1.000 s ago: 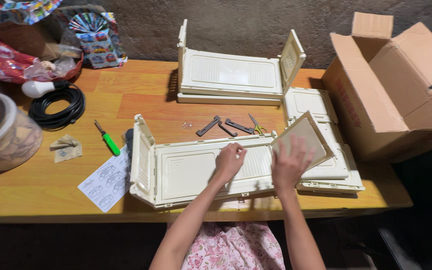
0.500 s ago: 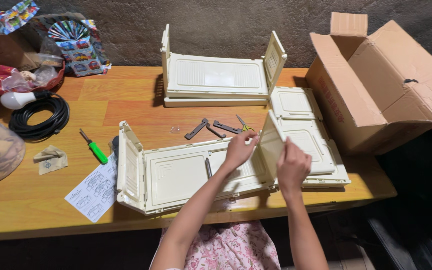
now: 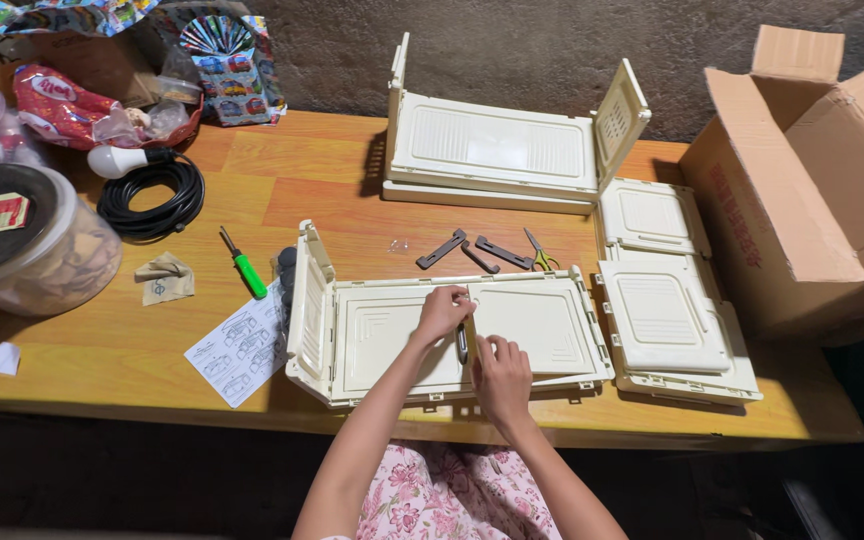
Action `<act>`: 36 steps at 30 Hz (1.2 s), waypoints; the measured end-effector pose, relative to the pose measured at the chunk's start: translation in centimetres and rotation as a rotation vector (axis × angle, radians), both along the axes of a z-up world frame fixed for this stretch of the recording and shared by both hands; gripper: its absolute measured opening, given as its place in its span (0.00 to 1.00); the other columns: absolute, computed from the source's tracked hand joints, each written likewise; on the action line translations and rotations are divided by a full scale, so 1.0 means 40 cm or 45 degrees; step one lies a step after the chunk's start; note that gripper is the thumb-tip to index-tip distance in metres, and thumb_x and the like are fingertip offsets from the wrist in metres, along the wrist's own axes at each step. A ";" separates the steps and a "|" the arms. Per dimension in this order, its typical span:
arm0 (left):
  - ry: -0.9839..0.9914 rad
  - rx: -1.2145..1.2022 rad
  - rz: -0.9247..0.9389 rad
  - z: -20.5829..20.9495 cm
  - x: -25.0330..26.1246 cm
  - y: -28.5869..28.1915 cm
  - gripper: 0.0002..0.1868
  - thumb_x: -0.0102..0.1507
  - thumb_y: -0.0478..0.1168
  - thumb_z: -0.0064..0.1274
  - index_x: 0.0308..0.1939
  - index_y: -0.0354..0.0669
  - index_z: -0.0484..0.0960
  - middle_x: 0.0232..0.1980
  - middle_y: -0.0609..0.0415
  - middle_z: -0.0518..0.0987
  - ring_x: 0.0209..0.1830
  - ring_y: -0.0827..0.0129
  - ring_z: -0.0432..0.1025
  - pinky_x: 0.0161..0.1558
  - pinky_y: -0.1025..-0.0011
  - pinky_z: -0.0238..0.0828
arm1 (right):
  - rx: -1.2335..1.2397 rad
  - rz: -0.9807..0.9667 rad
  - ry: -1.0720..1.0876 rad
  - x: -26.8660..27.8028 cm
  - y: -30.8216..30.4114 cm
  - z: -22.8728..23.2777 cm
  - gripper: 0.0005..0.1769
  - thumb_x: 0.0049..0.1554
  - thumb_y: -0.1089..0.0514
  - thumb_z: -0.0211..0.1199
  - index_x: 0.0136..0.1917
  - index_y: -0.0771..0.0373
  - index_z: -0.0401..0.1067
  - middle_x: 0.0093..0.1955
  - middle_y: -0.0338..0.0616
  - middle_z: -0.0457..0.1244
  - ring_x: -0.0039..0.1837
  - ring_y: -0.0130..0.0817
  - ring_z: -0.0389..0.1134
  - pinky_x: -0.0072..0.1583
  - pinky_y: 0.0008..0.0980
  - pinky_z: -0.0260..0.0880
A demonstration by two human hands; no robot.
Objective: The person assembles a beige plastic storage cabinet by attaching two handles to a door panel, then connecting side panels and a base to form the main body. The person aligns and snaps the plastic components together by hand, then closes the door to test the fit.
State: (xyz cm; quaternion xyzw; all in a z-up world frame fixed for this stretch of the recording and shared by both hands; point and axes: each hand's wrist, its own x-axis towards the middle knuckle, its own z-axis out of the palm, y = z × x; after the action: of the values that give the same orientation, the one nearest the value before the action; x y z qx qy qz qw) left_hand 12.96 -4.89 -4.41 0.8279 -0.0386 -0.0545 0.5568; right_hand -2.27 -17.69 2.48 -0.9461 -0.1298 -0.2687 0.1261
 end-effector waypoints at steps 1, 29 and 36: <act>-0.014 0.028 0.010 -0.020 -0.003 0.001 0.20 0.57 0.42 0.64 0.51 0.35 0.85 0.35 0.50 0.86 0.31 0.68 0.81 0.38 0.70 0.77 | -0.007 0.008 0.007 0.000 0.003 -0.016 0.22 0.49 0.61 0.65 0.59 0.62 0.74 0.52 0.45 0.66 0.50 0.42 0.66 0.50 0.41 0.65; 0.179 -0.486 -0.014 -0.116 0.030 0.001 0.21 0.55 0.36 0.68 0.50 0.31 0.82 0.38 0.48 0.84 0.38 0.72 0.78 0.41 0.74 0.76 | 0.344 -0.046 0.303 0.090 -0.018 -0.026 0.17 0.55 0.50 0.68 0.53 0.62 0.75 0.47 0.47 0.68 0.48 0.42 0.67 0.52 0.44 0.64; 0.485 -0.692 -0.069 -0.080 0.029 0.019 0.20 0.58 0.33 0.64 0.52 0.33 0.77 0.39 0.51 0.84 0.35 0.74 0.76 0.34 0.74 0.72 | 0.409 -0.132 0.337 0.464 -0.121 -0.101 0.09 0.56 0.53 0.68 0.47 0.58 0.81 0.45 0.43 0.72 0.50 0.47 0.68 0.55 0.44 0.67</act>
State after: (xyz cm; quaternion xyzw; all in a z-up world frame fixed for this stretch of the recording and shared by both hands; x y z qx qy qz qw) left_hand 14.11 -4.14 -7.61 0.6226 0.0312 -0.2108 0.7530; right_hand 16.28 -22.53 -1.57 -0.9462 -0.0190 -0.1656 0.2773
